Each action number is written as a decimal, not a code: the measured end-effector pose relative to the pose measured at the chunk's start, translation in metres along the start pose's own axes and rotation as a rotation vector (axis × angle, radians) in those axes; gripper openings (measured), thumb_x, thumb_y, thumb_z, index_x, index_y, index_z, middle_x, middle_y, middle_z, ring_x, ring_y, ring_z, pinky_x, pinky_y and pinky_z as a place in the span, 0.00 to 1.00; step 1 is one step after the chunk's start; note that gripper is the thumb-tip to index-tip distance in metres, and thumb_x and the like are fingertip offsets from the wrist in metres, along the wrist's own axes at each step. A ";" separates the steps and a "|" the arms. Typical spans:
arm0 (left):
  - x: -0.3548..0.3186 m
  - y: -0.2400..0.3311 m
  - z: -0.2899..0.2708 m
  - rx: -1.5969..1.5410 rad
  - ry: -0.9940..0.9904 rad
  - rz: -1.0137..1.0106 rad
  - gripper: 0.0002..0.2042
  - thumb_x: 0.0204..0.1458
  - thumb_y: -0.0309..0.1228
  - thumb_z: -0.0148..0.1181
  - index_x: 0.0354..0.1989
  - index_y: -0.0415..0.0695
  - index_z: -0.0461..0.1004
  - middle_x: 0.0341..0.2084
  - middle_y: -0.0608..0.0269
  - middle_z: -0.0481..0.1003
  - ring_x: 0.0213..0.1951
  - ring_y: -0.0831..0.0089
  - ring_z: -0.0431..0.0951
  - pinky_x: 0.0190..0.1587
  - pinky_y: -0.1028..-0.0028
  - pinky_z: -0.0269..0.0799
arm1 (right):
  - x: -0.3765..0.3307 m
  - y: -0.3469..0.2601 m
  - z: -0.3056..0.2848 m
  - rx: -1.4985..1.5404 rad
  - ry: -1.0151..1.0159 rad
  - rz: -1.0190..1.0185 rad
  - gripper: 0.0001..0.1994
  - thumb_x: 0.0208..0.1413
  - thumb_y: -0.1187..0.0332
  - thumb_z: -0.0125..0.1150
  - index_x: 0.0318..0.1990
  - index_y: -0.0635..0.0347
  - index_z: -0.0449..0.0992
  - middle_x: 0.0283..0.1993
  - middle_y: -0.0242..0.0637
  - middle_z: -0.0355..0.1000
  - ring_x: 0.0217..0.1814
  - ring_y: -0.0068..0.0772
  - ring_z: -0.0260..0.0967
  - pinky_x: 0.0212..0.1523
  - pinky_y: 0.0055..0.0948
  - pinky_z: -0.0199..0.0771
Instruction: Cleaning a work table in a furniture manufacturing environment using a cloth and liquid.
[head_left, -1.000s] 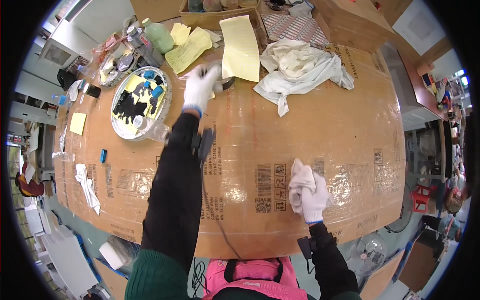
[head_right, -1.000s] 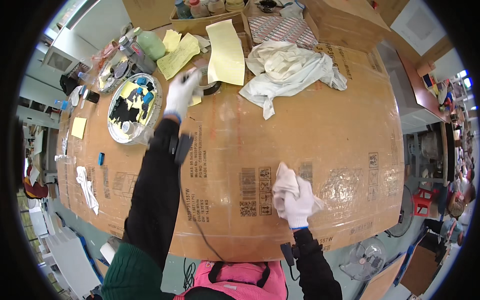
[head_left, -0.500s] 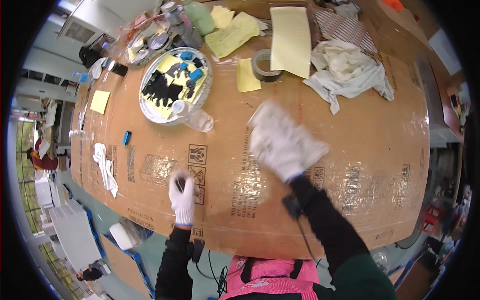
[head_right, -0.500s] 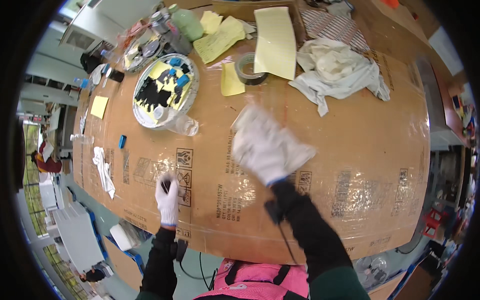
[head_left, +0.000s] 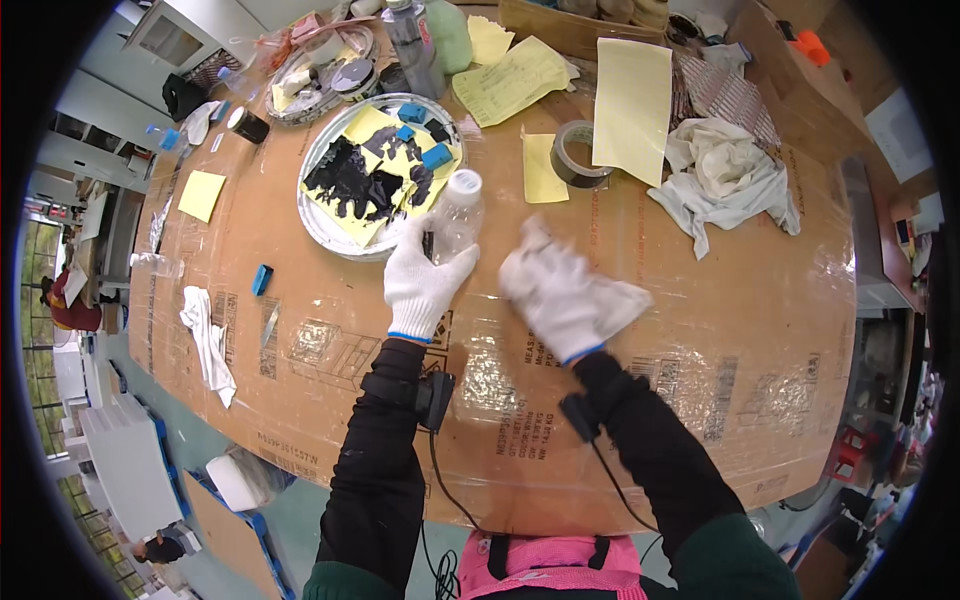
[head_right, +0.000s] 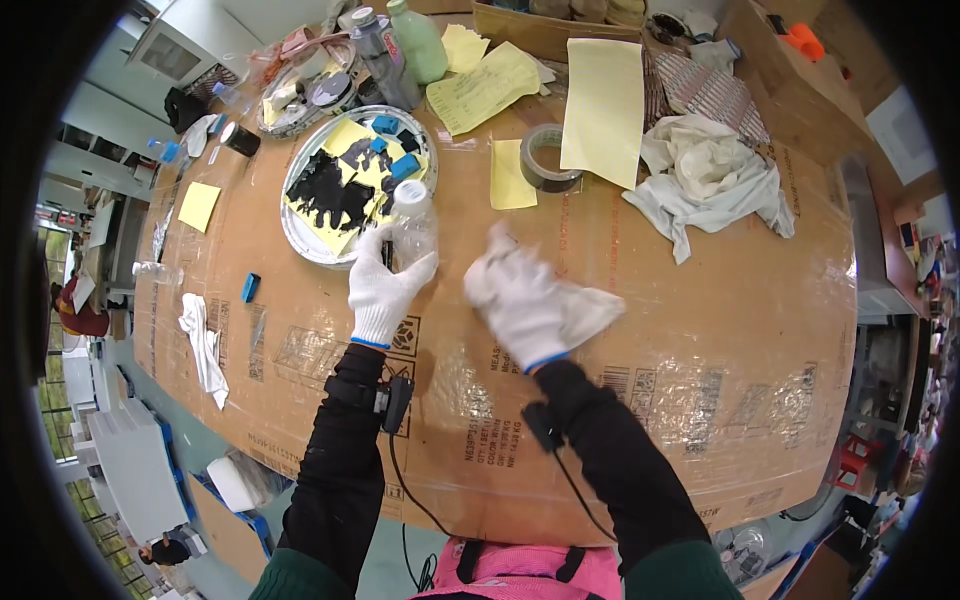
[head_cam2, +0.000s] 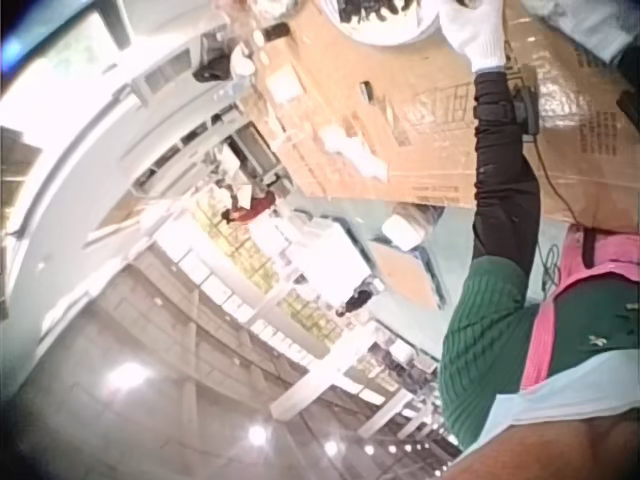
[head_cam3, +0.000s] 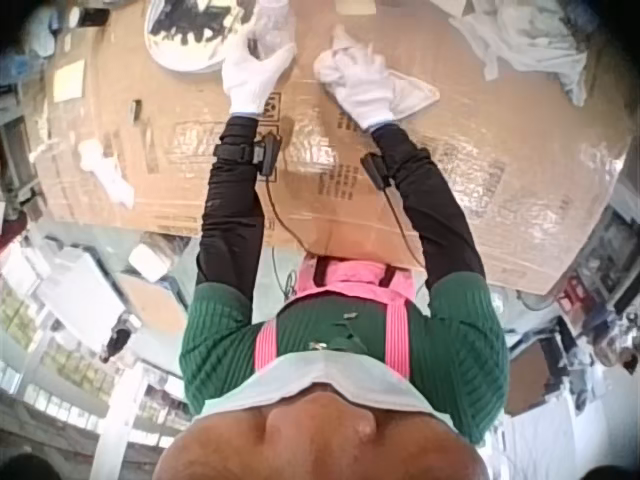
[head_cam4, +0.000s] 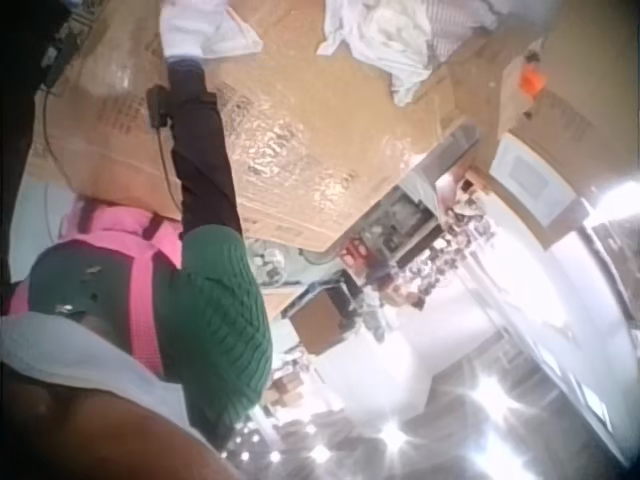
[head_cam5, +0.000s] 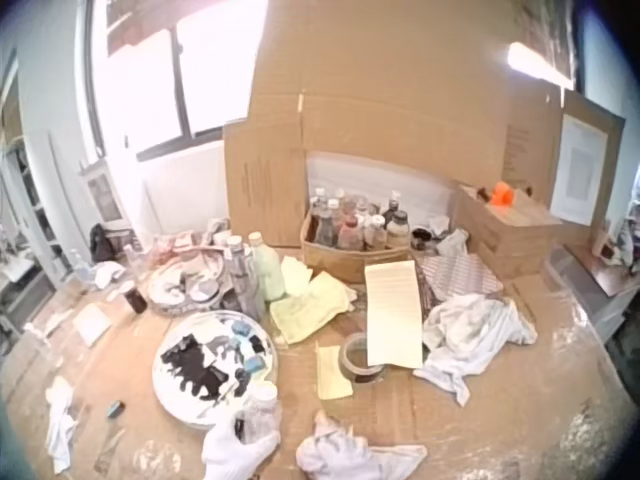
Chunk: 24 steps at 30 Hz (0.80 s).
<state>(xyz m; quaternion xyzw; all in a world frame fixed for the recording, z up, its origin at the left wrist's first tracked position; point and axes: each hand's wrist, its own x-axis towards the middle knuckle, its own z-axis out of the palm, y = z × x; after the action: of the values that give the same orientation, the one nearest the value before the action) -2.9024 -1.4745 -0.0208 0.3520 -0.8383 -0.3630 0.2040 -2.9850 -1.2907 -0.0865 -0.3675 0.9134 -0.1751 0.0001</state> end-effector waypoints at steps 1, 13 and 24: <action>-0.003 -0.002 -0.001 -0.063 0.032 0.027 0.32 0.40 0.38 0.77 0.54 0.38 0.73 0.44 0.53 0.80 0.46 0.65 0.81 0.52 0.67 0.75 | -0.005 -0.013 0.000 0.107 -0.162 -0.052 0.23 0.54 0.55 0.64 0.56 0.52 0.74 0.58 0.46 0.71 0.61 0.51 0.67 0.57 0.51 0.72; -0.118 -0.055 -0.079 -0.209 0.292 0.005 0.27 0.44 0.19 0.71 0.55 0.38 0.70 0.47 0.59 0.75 0.50 0.69 0.76 0.58 0.67 0.70 | 0.182 0.004 0.033 -0.045 0.086 -0.001 0.25 0.55 0.65 0.55 0.62 0.53 0.72 0.65 0.45 0.68 0.64 0.52 0.65 0.64 0.45 0.65; -0.118 -0.020 -0.123 -0.475 0.504 -0.006 0.31 0.39 0.16 0.57 0.59 0.39 0.65 0.53 0.53 0.71 0.56 0.62 0.72 0.64 0.63 0.65 | -0.068 -0.137 0.055 1.166 -0.711 -0.215 0.30 0.56 0.46 0.52 0.51 0.67 0.73 0.51 0.49 0.72 0.56 0.44 0.70 0.54 0.43 0.73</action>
<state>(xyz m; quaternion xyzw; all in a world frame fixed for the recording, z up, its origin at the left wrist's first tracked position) -2.7411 -1.4550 0.0344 0.3758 -0.6526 -0.4504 0.4797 -2.8364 -1.3546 -0.1027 -0.4312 0.5729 -0.5056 0.4799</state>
